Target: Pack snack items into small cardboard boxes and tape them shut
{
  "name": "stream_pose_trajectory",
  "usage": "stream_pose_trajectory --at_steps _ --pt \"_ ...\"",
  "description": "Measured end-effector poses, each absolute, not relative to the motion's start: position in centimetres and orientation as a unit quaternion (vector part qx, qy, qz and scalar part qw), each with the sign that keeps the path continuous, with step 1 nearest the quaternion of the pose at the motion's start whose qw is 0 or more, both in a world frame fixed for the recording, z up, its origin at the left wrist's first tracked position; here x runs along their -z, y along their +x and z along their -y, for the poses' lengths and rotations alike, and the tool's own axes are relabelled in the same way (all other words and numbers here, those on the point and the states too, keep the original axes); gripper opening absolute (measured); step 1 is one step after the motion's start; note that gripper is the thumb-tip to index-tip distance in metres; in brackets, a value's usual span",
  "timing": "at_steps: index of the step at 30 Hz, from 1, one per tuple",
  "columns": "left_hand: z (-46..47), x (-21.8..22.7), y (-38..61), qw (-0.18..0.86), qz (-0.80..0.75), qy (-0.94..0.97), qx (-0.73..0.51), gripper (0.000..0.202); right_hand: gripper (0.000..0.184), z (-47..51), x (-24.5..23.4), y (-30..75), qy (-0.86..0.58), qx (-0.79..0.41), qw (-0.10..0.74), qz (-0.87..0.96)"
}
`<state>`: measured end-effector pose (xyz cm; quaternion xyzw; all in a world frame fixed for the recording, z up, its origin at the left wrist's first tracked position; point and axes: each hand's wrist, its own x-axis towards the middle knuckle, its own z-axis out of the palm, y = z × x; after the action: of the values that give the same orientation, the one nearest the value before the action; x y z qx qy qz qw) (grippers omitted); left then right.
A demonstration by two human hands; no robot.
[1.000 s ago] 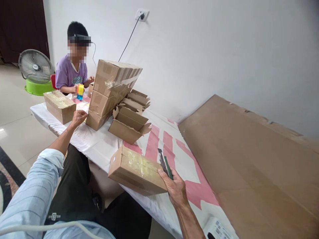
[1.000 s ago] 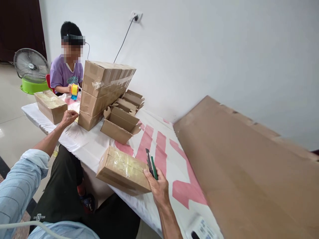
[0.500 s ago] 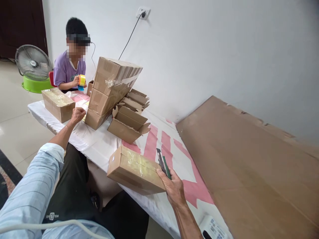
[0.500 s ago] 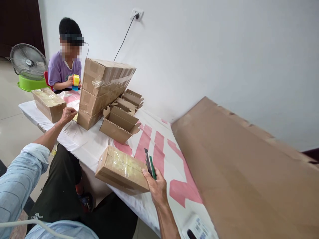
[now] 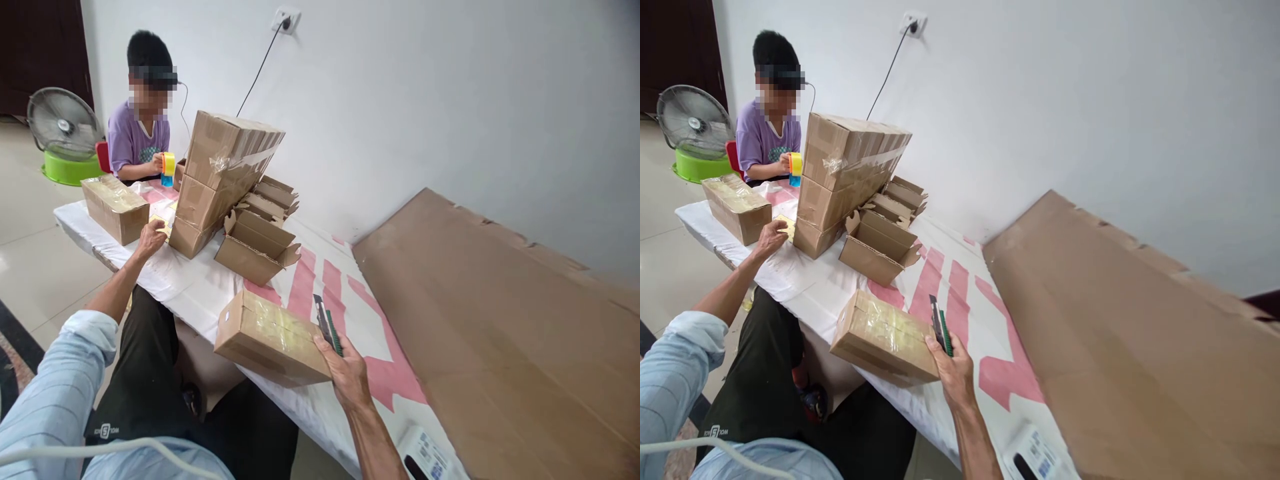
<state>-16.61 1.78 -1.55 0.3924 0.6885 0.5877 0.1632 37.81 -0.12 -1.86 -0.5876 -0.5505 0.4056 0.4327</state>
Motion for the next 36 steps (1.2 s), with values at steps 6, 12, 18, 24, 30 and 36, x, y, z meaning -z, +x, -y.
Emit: stream_pose_trajectory --at_steps 6,12,18,24,30,36 --pt "3.1 5.0 -7.7 0.213 -0.640 0.496 -0.547 0.026 0.066 -0.2 2.7 38.9 -0.568 -0.443 0.451 0.528" --pt "6.8 6.1 2.1 0.310 -0.522 0.606 -0.515 0.037 0.071 -0.3 2.9 40.1 -0.562 -0.468 0.447 0.514" --pt "7.3 5.3 5.3 0.342 -0.472 0.627 -0.517 0.050 0.070 -0.6 3.2 40.3 -0.561 -0.454 0.456 0.520" --pt "7.4 5.3 5.6 0.363 -0.470 0.619 -0.515 0.050 0.071 -0.6 3.2 40.3 -0.550 -0.469 0.460 0.516" --pt "7.5 5.6 5.9 0.365 -0.474 0.605 -0.526 0.047 0.067 -0.8 3.5 40.5 -0.548 -0.466 0.462 0.518" --pt "7.8 5.5 6.1 0.372 -0.476 0.591 -0.535 0.045 0.070 -1.0 3.7 40.8 -0.550 -0.454 0.456 0.533"
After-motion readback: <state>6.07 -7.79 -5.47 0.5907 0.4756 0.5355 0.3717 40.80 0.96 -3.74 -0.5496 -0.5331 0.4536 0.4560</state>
